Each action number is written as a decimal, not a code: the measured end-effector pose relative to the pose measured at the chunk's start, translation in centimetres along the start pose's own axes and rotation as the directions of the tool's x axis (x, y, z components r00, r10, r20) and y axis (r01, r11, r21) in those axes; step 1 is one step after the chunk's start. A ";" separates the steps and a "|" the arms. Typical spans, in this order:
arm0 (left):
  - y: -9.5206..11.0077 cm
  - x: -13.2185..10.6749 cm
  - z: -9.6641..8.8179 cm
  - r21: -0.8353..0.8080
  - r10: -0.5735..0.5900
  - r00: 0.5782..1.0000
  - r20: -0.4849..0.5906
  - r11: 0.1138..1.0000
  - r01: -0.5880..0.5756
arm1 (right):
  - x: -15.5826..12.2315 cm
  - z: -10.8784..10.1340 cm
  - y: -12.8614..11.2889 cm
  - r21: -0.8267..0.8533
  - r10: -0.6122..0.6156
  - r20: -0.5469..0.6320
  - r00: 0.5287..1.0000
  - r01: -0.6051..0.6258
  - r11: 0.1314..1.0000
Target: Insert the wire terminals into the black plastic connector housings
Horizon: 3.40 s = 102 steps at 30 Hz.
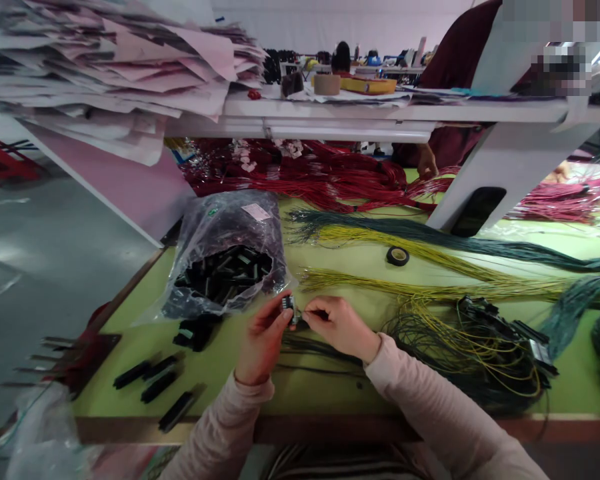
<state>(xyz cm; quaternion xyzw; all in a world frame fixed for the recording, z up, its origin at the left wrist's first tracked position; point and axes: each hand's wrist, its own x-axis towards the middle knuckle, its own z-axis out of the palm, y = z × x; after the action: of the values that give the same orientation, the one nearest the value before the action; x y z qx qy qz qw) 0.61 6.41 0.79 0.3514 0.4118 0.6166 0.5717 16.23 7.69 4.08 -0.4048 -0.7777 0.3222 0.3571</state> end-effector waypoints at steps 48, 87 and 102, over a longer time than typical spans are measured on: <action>0.0 0.4 0.2 -0.157 -0.259 0.965 -0.037 0.955 0.250 | 2.5 -2.6 6.5 -0.850 0.257 0.098 0.961 -0.053 0.524; -1.0 0.9 0.5 -0.210 -0.353 0.935 0.037 0.912 0.353 | 2.7 -2.6 7.5 -0.029 -0.025 -0.239 0.971 0.019 0.999; -0.9 0.8 0.6 -0.223 -0.345 0.937 0.051 0.911 0.348 | 2.7 -2.0 6.4 -0.256 -0.166 -0.241 0.956 0.103 0.961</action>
<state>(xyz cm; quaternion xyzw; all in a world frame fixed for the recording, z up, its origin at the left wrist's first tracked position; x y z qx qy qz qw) 1.44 7.29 0.15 0.2078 0.3908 0.5469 0.7106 19.35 13.40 0.86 -0.4296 -0.7833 0.1443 0.4255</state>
